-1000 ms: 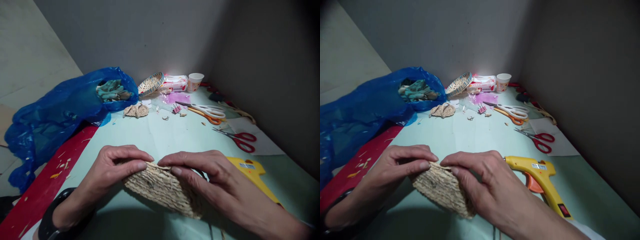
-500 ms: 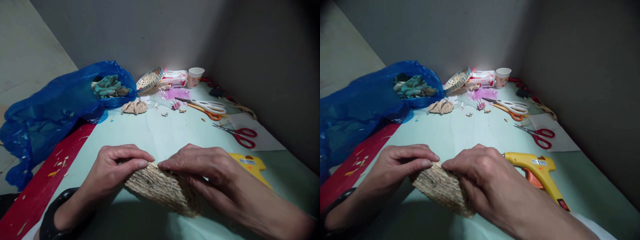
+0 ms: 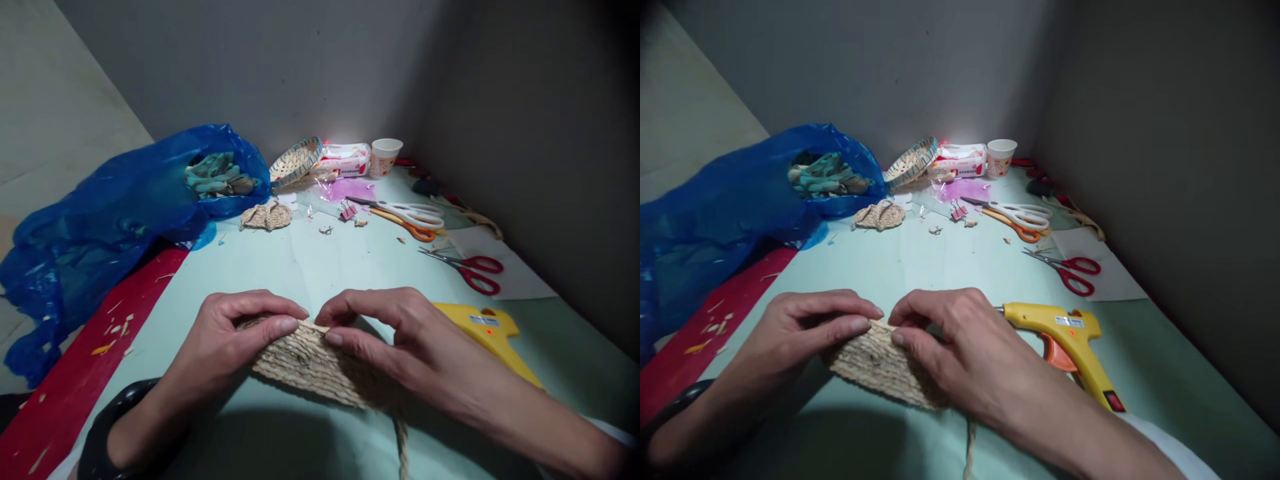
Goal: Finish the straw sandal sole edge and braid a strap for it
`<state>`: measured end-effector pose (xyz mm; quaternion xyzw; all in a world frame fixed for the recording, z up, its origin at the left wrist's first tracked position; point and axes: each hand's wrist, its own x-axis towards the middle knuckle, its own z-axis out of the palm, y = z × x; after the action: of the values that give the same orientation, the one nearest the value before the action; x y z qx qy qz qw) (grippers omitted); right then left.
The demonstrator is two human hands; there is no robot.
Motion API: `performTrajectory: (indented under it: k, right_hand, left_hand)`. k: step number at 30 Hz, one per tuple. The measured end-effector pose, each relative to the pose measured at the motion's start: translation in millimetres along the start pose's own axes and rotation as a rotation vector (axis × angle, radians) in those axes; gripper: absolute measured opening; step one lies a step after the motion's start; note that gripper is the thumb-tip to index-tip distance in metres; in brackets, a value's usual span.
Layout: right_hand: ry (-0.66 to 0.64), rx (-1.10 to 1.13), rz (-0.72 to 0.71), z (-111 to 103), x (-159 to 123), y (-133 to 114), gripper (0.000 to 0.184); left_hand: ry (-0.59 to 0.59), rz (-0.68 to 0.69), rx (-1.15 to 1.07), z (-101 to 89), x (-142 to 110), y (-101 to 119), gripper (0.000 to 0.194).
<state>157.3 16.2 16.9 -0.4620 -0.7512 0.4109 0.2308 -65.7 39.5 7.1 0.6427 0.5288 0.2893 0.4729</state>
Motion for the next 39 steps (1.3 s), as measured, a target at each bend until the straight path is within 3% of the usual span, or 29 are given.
performTrajectory:
  k: [11,17,26,30,36,39]
  right_hand:
    - [0.059,0.131,0.080,16.5,8.9,3.1,0.016]
    - [0.038,0.250,0.140,21.1,9.9,-0.1,0.018]
    - [0.045,0.070,0.088,17.2,3.1,0.3,0.017]
    - [0.042,-0.013,0.096,14.8,3.3,1.2,0.007]
    - [0.059,0.049,0.116,17.6,9.6,3.9,0.007]
    - [0.093,0.123,0.118,15.6,9.9,3.0,0.009]
  left_hand:
    - [0.079,0.004,0.020,14.5,-4.8,6.3,0.010]
    - [0.060,0.043,0.020,14.2,-6.9,2.5,0.009]
    - [-0.016,-0.001,0.038,9.3,0.2,1.1,0.012]
    - [-0.102,-0.076,-0.118,3.7,5.8,-6.9,0.021]
    - [-0.125,-0.176,-0.593,3.7,3.1,-8.5,0.031]
    - [-0.080,-0.154,-0.705,3.3,1.3,-6.9,0.031]
